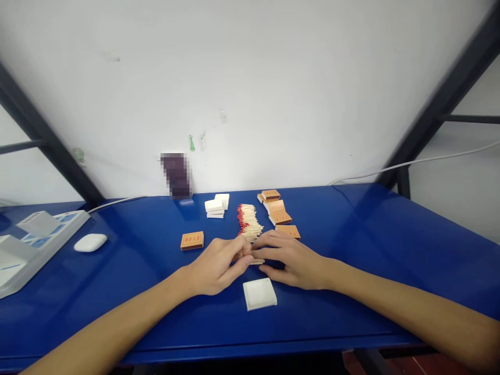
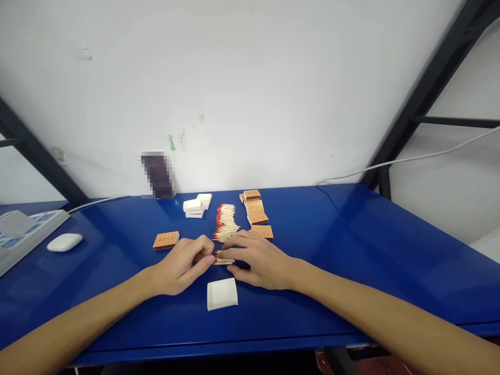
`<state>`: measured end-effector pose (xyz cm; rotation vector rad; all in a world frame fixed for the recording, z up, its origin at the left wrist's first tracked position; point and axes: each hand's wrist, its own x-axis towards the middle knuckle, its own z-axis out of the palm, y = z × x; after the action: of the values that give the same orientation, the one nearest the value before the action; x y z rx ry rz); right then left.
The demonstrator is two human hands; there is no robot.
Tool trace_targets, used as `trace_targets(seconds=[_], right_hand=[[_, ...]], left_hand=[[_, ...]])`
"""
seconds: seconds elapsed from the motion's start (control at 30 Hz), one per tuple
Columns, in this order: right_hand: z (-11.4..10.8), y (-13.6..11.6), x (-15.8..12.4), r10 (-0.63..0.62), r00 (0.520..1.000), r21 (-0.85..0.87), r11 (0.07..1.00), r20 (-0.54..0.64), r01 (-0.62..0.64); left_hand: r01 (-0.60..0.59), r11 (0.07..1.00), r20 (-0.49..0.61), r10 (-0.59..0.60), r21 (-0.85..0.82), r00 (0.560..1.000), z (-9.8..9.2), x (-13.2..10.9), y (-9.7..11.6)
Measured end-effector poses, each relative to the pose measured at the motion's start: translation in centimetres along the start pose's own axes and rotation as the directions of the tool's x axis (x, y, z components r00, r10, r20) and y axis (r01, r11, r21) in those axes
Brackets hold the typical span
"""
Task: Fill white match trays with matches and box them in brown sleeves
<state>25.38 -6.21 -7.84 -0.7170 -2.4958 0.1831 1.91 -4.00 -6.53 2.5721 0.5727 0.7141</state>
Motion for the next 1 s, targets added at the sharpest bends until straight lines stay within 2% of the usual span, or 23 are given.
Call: trace_targets(seconds=[0.13,0.23,0.33,0.4,0.47,0.53,0.6,0.67,0.83,1.0], right_hand=[[0.0,0.1,-0.1,0.062,0.998,0.019,0.998,-0.011,-0.062],[0.0,0.2,-0.1,0.084,0.996,0.039,0.996,-0.011,-0.083],[0.2,0.3,0.0,0.080,0.996,0.055,0.995,-0.046,-0.078],[0.3,0.4,0.1,0.064,0.995,0.058,0.996,-0.080,-0.060],[0.3,0.4,0.2,0.050,0.994,0.054,0.998,-0.097,-0.045],[0.3,0.3,0.2,0.040,0.996,0.051,0.998,-0.083,-0.036],[0.3,0.2,0.3,0.024,0.998,0.048,0.999,-0.058,-0.022],[0.2,0.2,0.3,0.005,0.999,0.037,0.999,-0.036,-0.004],[0.3,0.3,0.2,0.003,1.000,0.049,0.999,-0.018,-0.002],[0.4,0.3,0.2,0.033,0.999,0.060,0.998,-0.006,-0.033]], left_hand=[[-0.017,0.971,-0.031,0.025,0.240,0.999,-0.7,0.3,-0.8],[0.040,0.914,-0.005,-0.041,0.403,0.999,-1.2,0.4,-1.5],[0.113,0.894,0.028,-0.139,0.434,0.990,-1.5,0.3,-1.5],[0.126,0.907,0.012,-0.143,0.402,0.990,-1.6,0.2,-1.0],[0.060,0.934,0.005,-0.066,0.351,0.998,-1.4,0.0,-0.3],[-0.070,0.945,0.033,0.063,0.321,0.997,-0.8,-0.1,0.4],[-0.192,0.932,0.074,0.177,0.308,0.981,-0.1,-0.3,1.0],[-0.241,0.920,0.075,0.229,0.310,0.970,0.6,-0.5,1.7],[-0.283,0.881,0.069,0.278,0.380,0.958,1.4,-0.7,2.7],[-0.268,0.878,0.122,0.239,0.396,0.963,1.3,-0.5,2.5]])
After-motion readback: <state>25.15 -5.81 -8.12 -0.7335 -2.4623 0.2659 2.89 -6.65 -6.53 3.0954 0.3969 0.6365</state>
